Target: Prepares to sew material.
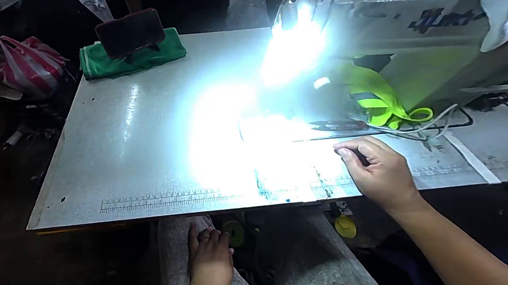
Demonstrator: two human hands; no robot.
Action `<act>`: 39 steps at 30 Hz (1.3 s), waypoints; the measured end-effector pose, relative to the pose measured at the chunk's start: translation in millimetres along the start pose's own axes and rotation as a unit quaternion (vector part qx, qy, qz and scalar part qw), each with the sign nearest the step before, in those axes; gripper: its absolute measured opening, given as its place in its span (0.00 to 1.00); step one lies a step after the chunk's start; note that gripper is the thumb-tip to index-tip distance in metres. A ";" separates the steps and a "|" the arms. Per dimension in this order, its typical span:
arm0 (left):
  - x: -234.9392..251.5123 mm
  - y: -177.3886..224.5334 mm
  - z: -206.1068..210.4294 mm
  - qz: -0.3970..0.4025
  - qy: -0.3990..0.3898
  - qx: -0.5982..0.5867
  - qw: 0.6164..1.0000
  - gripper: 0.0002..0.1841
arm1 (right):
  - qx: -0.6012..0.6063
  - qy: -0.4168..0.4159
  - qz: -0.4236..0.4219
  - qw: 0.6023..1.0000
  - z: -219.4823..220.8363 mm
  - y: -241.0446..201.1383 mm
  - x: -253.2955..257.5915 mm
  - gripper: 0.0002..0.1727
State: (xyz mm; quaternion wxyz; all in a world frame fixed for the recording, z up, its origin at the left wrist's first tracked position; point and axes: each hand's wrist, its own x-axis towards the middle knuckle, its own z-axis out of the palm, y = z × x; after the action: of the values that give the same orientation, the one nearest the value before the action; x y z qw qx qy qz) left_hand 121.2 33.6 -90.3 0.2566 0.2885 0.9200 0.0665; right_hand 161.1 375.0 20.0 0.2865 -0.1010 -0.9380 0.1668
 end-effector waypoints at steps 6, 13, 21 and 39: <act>-1.1 -7.4 1.0 0.004 0.000 0.002 1.000 0.22 | 0.004 -0.005 0.001 1.000 -1.0 -2.4 0.0 0.16; -5.0 -3.8 5.5 0.009 0.041 0.001 0.999 0.22 | 0.004 -0.001 -0.005 1.000 -0.4 -0.6 1.3 0.17; 4.2 0.7 -6.1 0.000 -0.025 0.002 1.000 0.23 | 0.008 0.001 0.001 1.000 0.4 0.6 1.7 0.17; -3.5 -8.0 6.2 0.008 0.035 0.005 0.999 0.21 | 0.005 0.002 -0.001 1.000 1.6 -0.6 0.6 0.17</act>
State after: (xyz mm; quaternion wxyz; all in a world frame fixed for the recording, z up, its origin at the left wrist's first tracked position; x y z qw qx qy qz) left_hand 122.9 24.8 -96.3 0.2223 0.2945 0.9265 0.0741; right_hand 159.7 374.2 19.3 0.2888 -0.0986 -0.9368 0.1709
